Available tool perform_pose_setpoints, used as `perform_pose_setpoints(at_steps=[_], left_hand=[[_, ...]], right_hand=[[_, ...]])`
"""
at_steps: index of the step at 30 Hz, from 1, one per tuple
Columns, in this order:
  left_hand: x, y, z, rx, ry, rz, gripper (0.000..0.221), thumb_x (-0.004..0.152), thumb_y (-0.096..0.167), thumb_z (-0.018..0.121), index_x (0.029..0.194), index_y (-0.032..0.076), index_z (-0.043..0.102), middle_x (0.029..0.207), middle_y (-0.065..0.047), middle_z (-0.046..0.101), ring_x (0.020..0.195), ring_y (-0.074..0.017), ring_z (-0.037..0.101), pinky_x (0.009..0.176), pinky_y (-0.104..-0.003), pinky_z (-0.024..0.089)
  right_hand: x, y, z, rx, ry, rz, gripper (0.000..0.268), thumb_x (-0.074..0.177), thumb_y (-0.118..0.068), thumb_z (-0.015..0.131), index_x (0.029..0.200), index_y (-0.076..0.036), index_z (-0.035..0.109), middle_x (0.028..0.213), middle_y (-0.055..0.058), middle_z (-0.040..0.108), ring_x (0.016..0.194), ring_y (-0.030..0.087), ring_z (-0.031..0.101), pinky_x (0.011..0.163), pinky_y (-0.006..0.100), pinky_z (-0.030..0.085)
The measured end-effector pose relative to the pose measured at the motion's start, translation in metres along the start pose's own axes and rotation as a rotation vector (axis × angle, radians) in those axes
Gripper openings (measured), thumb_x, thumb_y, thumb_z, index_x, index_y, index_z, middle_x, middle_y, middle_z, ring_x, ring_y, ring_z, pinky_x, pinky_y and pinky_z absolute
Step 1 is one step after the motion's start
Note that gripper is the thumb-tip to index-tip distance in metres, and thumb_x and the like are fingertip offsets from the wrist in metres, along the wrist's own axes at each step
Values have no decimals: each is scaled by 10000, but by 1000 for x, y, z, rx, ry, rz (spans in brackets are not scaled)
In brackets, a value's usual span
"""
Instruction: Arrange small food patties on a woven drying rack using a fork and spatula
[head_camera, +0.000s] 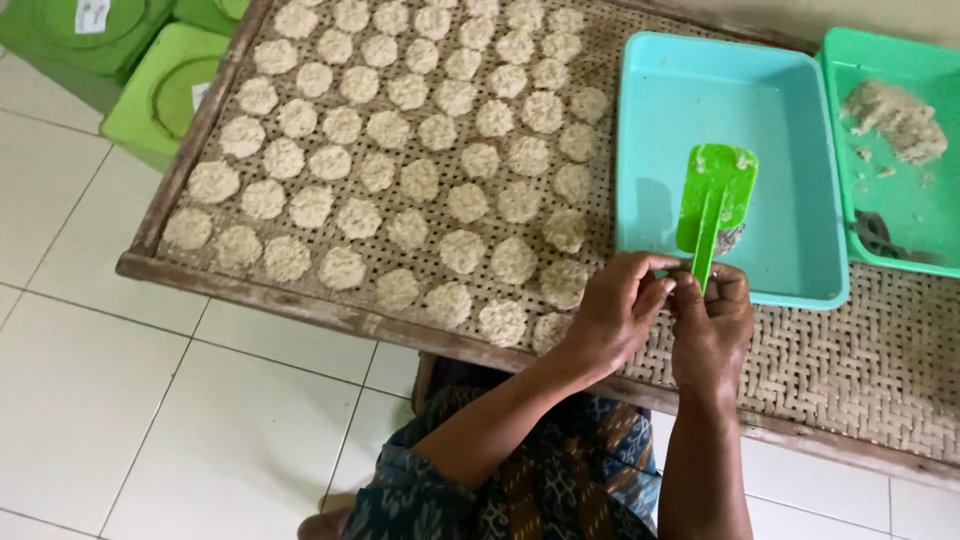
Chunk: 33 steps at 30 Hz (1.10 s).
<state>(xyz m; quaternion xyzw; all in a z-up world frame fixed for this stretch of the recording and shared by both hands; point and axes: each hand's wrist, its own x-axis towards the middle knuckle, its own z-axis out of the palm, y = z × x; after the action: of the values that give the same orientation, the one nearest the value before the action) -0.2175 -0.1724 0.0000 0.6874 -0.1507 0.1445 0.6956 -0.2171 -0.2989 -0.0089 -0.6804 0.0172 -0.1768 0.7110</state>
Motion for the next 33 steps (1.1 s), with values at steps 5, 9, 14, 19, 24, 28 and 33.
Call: perform_pose_setpoints(at_steps=[5, 9, 14, 19, 24, 28, 33], left_hand=[[10, -12, 21, 115, -19, 35, 249, 1036, 110, 620, 1280, 61, 628, 1082, -168, 659, 992, -352, 696, 843, -441, 592], [9, -24, 32, 166, -63, 29, 249, 1033, 129, 633, 1277, 78, 637, 1090, -138, 673, 997, -331, 705, 840, -422, 594], [7, -23, 39, 163, -81, 31, 262, 1018, 71, 628, 1277, 105, 645, 1006, -126, 638, 909, -294, 691, 779, -411, 600], [20, 1, 37, 270, -104, 111, 234, 975, -33, 639, 1177, 70, 582, 890, -56, 581, 595, -111, 443, 469, -259, 376], [23, -16, 69, 439, -127, 259, 366, 968, -54, 675, 1264, 102, 529, 948, -99, 600, 749, -192, 566, 632, -299, 524], [28, -22, 98, 480, -160, 337, 268, 965, -94, 695, 1189, 33, 622, 951, -128, 625, 750, -211, 603, 621, -289, 577], [28, -51, 120, 630, -265, 359, 264, 966, -57, 690, 1217, 18, 653, 889, -89, 565, 646, -166, 548, 549, -276, 565]], right_hand=[[16, -4, -11, 8, 25, 12, 155, 1058, -57, 663, 1146, -59, 536, 921, 93, 685, 747, 71, 611, 663, 198, 544], [18, -3, -32, -164, 11, -19, 176, 1044, -44, 698, 1141, 6, 560, 880, 132, 653, 771, 134, 607, 711, 297, 564], [30, 8, -95, -694, 39, -150, 254, 998, -170, 828, 1160, -70, 661, 1017, 189, 715, 981, 366, 704, 857, 477, 522], [38, -39, -113, -483, 98, -98, 245, 1015, 57, 638, 1168, -24, 464, 1129, 137, 722, 1000, 198, 677, 861, 296, 548], [72, -3, -159, -775, 155, -255, 210, 1088, 11, 724, 1149, 48, 526, 990, 164, 635, 815, 241, 671, 649, 351, 573], [115, 38, -222, -999, 301, -406, 242, 1197, -101, 753, 1170, 38, 556, 965, 172, 674, 734, 248, 620, 569, 367, 532], [140, 23, -247, -1067, 175, -369, 402, 985, 210, 665, 1366, 163, 546, 1106, 284, 617, 799, 339, 635, 642, 459, 588]])
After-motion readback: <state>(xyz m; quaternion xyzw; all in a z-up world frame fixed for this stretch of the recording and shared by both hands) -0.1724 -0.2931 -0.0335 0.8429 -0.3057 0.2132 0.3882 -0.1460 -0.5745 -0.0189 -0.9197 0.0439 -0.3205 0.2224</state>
